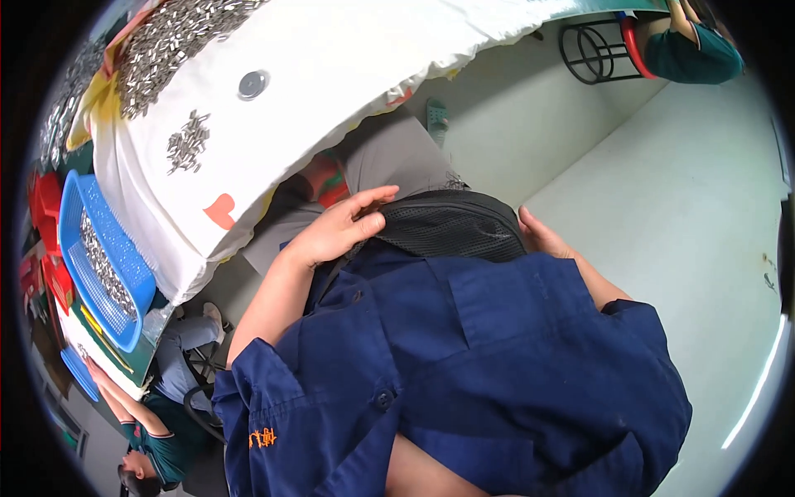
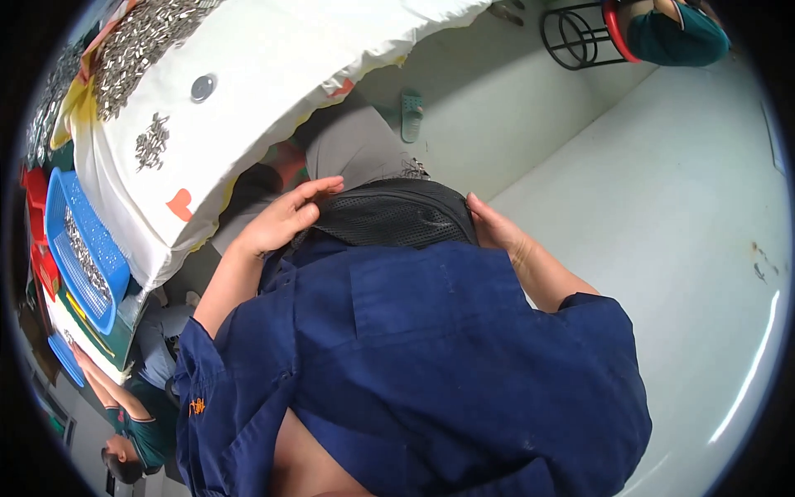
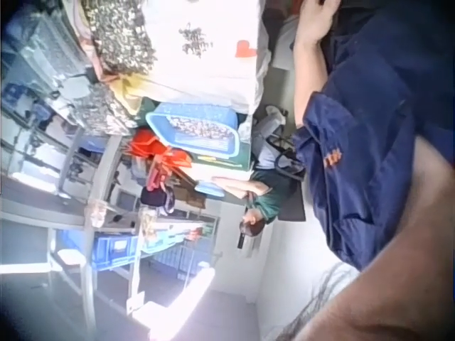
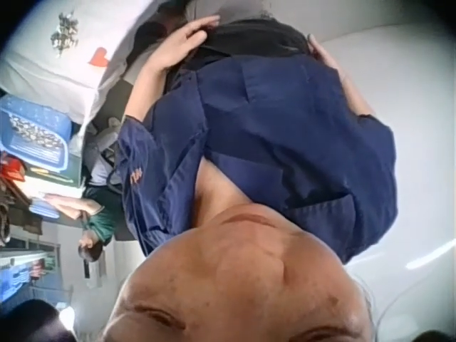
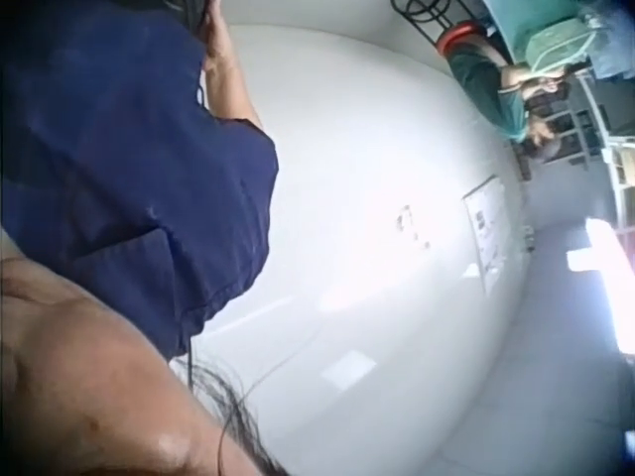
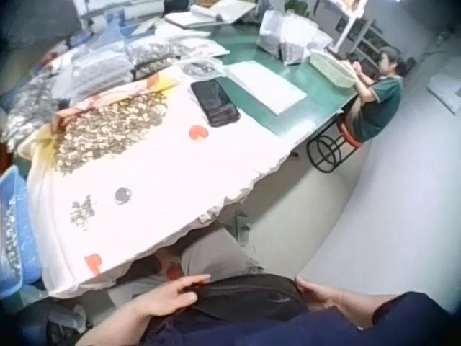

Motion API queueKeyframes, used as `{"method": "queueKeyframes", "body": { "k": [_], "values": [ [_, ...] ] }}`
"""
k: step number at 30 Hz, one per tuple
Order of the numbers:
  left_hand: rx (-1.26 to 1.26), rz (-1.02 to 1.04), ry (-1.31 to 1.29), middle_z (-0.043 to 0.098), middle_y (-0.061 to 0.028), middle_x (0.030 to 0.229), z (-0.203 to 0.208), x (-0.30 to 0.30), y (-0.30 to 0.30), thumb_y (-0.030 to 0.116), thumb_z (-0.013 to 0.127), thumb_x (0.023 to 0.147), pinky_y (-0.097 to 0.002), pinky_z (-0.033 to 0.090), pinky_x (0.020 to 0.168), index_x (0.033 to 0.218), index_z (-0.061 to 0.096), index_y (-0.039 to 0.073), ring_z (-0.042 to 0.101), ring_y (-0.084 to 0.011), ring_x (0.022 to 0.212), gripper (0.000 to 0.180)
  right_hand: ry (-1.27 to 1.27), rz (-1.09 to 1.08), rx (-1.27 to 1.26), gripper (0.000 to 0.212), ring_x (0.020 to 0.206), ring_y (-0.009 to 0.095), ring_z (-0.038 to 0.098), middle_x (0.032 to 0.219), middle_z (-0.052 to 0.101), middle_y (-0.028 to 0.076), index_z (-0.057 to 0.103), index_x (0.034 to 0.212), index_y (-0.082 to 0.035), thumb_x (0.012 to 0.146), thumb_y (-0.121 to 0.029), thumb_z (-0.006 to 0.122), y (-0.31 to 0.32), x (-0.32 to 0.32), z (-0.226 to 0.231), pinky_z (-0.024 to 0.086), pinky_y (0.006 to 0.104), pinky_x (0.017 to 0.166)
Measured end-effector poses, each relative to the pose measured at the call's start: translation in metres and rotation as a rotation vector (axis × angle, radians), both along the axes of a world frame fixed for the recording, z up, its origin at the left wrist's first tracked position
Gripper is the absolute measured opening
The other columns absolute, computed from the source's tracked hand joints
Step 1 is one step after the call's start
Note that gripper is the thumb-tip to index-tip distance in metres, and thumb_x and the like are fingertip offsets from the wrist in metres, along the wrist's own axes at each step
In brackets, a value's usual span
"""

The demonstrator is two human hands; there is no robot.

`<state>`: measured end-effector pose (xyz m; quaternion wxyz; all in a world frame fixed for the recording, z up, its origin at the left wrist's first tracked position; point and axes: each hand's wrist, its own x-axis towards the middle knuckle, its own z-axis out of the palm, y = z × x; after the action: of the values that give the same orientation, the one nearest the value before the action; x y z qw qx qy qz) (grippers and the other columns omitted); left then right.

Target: Sorting and assembling small metal clips into circular metal bases on a production workbench.

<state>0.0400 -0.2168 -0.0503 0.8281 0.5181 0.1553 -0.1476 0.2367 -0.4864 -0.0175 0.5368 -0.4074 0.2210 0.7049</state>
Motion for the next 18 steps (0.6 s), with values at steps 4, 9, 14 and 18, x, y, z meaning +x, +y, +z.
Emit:
{"method": "queueKeyframes", "body": {
  "k": [4,9,14,18],
  "values": [
    [0.015,-0.011,0.249,0.040,-0.0147,0.125,0.004,0.012,0.000,0.041,0.047,0.085,-0.0292,0.026,0.098,0.127,0.034,0.003,0.035,-0.0204,0.118,0.059,-0.027,-0.033,0.017,0.052,0.109,0.022,0.045,0.121,0.045,0.012,0.039,0.122,-0.001,0.088,-0.041,0.040,0.003,-0.001,0.007,0.034,0.0347,0.095],
    [-0.161,0.041,0.199,0.033,-0.0128,0.130,0.007,0.007,0.000,0.019,0.063,0.077,-0.0296,0.023,0.100,0.130,0.028,0.004,0.034,-0.0199,0.119,0.066,-0.053,0.055,0.072,0.057,0.110,0.023,0.044,0.120,0.046,0.011,0.039,0.122,-0.001,0.086,-0.045,0.041,0.012,0.015,0.018,0.034,0.0371,0.095],
    [0.164,0.189,0.072,0.037,-0.0101,0.126,0.050,0.019,0.004,-0.002,0.073,0.056,-0.0300,0.028,0.099,0.129,0.029,0.005,0.036,-0.0197,0.117,0.086,-0.098,0.169,0.164,0.062,0.112,0.021,0.042,0.120,0.045,0.011,0.039,0.123,-0.003,0.084,-0.051,0.040,0.017,0.027,0.021,0.034,0.0386,0.095],
    [0.531,0.055,0.102,0.042,-0.0128,0.122,0.047,0.017,0.008,0.012,0.075,0.057,-0.0310,0.031,0.096,0.123,0.041,0.007,0.040,-0.0212,0.115,0.075,-0.127,0.247,0.182,0.068,0.114,0.023,0.041,0.124,0.043,0.011,0.036,0.126,-0.004,0.081,-0.055,0.042,0.022,0.029,0.020,0.032,0.0392,0.096]
  ]
}}
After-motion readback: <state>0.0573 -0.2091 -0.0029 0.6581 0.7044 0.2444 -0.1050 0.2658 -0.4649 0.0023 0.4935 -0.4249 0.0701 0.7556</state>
